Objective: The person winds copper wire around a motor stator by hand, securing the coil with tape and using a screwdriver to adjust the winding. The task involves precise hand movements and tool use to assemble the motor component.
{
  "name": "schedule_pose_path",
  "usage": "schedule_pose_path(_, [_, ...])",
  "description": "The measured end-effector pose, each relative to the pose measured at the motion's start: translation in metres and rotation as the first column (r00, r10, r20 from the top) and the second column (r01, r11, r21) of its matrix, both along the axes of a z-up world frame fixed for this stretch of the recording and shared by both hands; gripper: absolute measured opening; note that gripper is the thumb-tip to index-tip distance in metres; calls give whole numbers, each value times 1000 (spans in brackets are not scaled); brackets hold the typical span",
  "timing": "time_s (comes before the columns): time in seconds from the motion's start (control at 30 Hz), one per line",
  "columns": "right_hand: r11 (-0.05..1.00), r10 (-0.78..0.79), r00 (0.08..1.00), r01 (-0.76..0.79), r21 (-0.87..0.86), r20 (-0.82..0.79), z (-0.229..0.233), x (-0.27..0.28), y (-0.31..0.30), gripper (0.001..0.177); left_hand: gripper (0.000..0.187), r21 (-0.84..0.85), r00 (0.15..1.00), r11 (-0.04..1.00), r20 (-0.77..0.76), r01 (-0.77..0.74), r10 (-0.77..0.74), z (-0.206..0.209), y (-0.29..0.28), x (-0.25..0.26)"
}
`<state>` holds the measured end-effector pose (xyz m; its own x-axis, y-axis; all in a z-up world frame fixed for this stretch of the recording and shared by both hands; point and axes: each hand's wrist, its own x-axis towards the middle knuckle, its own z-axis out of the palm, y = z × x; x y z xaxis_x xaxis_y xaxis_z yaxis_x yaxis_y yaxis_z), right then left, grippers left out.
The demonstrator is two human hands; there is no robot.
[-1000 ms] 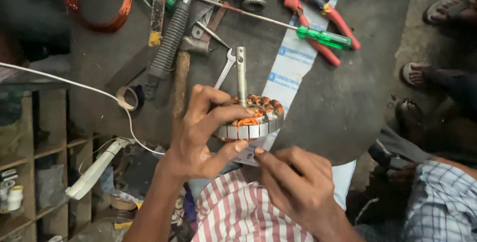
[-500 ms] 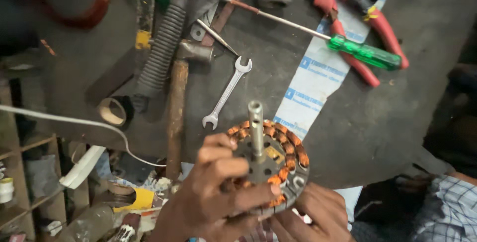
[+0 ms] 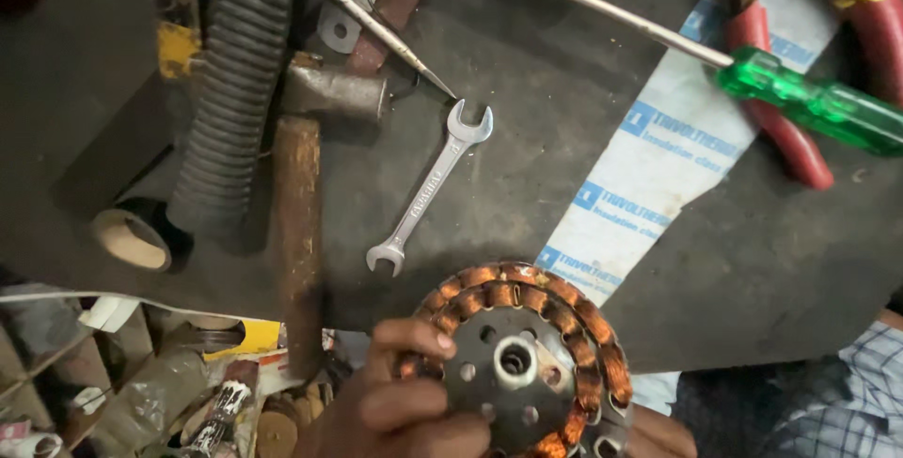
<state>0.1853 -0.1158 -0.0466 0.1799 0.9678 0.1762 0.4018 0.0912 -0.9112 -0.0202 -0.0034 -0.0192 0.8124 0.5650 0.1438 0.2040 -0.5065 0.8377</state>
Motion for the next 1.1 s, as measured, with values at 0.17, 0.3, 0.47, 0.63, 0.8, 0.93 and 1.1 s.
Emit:
schedule_pose_path(0.17, [999,24,1000,-24,-36,10,8,2,6,21,19,-165,989,977,-74,-138,127,1,-15,-9])
schedule_pose_path(0.3, [999,24,999,-24,-32,22,5,-1,8,22,23,-128,995,987,-39,-95,90,-3,-8,-6])
schedule_pose_path(0.47, [999,4,999,-3,-37,33,7,-7,1,23,25,-53,980,978,-3,-200,200,2,1,19])
schedule_pose_path(0.63, [999,-36,997,36,6,71,4,-16,-3,25,32,7,984,987,-78,-158,158,24,25,28])
schedule_pose_path(0.8, [994,-100,986,93,54,137,5,-26,-4,26,52,-29,976,987,-155,-158,152,34,27,33])
schedule_pose_path(0.93, [997,-62,991,66,-33,115,17,-30,0,32,52,85,980,978,-33,-193,196,25,40,43])
schedule_pose_path(1.1, [994,89,996,-89,-67,-5,36,-31,4,35,51,60,971,970,-34,-235,238,27,51,44])
